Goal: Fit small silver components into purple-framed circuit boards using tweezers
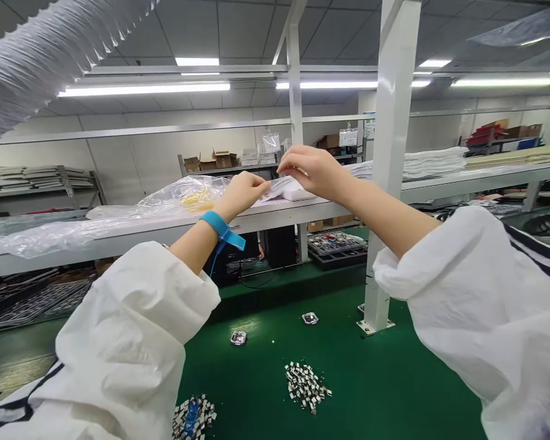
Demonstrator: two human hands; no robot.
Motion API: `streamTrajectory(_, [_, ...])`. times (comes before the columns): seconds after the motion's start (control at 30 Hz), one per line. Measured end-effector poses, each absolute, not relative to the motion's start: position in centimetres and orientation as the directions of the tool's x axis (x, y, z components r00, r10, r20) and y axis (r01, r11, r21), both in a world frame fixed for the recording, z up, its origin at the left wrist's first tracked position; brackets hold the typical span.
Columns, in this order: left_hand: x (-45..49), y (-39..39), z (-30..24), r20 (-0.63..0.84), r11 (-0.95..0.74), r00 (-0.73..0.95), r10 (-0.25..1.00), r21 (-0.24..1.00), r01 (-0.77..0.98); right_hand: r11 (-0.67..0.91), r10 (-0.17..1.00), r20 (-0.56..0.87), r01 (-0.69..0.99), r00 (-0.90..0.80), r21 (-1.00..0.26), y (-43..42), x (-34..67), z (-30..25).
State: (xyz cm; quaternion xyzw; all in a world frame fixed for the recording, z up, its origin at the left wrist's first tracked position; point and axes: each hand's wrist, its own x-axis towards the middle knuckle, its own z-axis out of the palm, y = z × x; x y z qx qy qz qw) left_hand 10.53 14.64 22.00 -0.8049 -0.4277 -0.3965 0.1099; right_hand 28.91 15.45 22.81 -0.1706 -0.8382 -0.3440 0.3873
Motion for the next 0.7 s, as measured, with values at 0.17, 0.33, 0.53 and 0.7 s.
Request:
streamTrajectory(0.17, [10.1, 15.7, 22.2, 0.764, -0.681, 0.181, 0.619, 0.407, 0.609, 0.6, 0.262, 0.654, 0.651, -0.709, 0.465, 15.8, 30.2, 22.2])
streamTrajectory(0.33, [10.4, 15.9, 22.4, 0.796, -0.7, 0.056, 0.603, 0.495, 0.515, 0.458, 0.142, 0.675, 0.653, -0.724, 0.603, 16.3, 29.6, 22.6])
streamTrajectory(0.53, [10.8, 15.3, 22.9, 0.7, -0.674, 0.013, 0.714, 0.681, 0.287, 0.386, 0.229, 0.674, 0.702, -0.702, 0.599, 15.5, 28.4, 22.9])
streamTrajectory(0.7, [10.8, 14.7, 23.0, 0.709, -0.684, 0.076, 0.701, 0.637, 0.355, 0.29, 0.201, 0.676, 0.702, -0.709, 0.651, 14.8, 28.5, 23.6])
